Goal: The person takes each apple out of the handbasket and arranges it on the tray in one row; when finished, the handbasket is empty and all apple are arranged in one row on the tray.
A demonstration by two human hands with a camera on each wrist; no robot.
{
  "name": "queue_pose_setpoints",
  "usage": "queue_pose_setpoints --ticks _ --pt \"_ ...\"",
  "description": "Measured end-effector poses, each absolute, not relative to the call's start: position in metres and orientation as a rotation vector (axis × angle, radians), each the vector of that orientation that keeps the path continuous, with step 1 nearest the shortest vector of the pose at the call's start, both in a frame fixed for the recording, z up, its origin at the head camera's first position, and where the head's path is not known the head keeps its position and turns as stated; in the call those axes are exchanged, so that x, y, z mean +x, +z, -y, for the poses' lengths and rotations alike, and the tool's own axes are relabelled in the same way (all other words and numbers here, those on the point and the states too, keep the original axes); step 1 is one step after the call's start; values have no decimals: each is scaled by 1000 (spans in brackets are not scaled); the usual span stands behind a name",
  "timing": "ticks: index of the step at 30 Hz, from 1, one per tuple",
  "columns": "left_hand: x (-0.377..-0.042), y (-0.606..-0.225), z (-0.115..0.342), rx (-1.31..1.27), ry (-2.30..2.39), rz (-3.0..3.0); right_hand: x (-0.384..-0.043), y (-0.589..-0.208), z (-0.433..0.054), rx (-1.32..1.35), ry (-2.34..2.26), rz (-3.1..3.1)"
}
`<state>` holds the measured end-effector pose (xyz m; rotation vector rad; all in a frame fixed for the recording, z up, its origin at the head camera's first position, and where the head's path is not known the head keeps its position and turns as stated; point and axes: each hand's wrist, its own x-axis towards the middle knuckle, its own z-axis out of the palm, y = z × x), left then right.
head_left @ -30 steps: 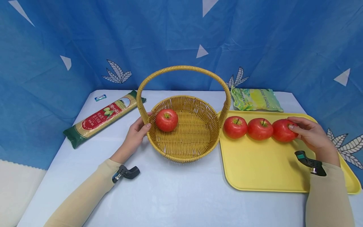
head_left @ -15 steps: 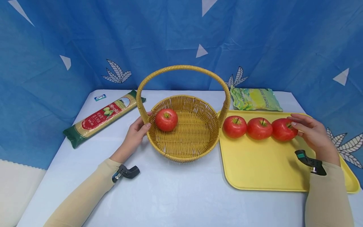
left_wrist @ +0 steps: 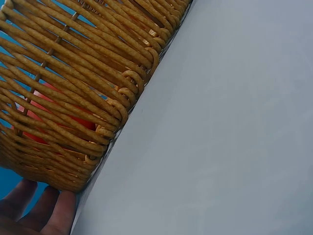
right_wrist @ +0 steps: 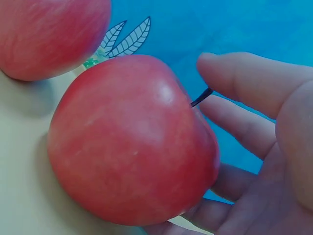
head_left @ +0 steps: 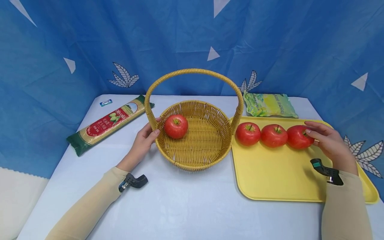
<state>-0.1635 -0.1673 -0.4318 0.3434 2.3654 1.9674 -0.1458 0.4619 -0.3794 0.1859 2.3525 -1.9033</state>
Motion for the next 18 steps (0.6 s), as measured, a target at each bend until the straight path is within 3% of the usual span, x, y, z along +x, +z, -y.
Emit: queue_pose_setpoints --ticks 9,18 --pt "-163 -431 167 332 1965 -2369 -148 -384 -468 151 -1595 -2515" --pt "-162 -431 166 319 1950 -2374 -147 -384 -467 123 -1684 -2484"
